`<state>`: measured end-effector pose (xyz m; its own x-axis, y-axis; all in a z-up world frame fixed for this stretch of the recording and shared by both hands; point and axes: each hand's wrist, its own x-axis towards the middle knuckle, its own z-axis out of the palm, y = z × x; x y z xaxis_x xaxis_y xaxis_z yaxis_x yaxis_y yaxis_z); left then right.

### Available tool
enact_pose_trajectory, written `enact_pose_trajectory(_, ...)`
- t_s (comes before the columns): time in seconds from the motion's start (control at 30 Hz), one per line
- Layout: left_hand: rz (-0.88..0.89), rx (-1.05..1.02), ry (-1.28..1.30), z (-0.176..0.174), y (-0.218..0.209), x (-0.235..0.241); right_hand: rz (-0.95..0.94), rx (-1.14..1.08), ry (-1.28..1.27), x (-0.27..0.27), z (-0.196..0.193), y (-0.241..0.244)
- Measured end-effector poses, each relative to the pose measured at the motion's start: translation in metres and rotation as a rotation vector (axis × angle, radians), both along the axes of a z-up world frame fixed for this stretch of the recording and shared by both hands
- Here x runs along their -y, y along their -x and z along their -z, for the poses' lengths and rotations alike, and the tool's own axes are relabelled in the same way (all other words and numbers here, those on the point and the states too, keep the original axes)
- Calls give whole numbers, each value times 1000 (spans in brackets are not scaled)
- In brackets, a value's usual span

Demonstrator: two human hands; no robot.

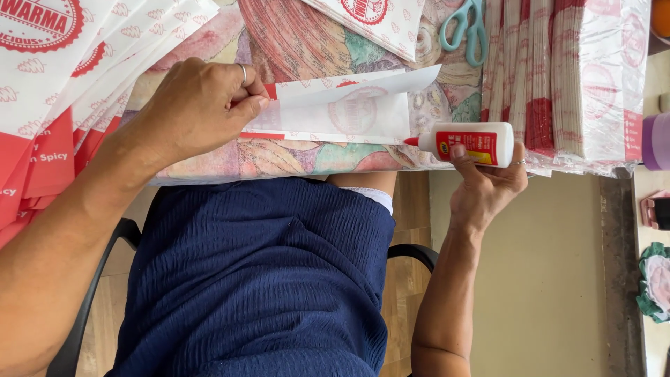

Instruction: Applying glue to the flaps of paper shawarma bags and stacking them for assembly.

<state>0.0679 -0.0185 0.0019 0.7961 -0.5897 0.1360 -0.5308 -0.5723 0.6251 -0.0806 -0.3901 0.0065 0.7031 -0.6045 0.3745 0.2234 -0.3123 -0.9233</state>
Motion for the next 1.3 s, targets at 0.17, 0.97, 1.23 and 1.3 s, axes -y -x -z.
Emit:
enact_pose_trajectory(0.17,-10,-58,-42,-6,-2,2,-120,76,-117,-35,11,-10)
enact_pose_trajectory(0.97,-110,-472,94,-15,-16,-1,-221,190,-463,-147,31,-51)
enact_pose_trajectory(1.23,-27,-103,71,-7,6,4,-378,280,-490,-127,22,-23)
enact_pose_trajectory(1.3,38,-25,7,-7,14,0,-502,243,-530,-147,27,-20)
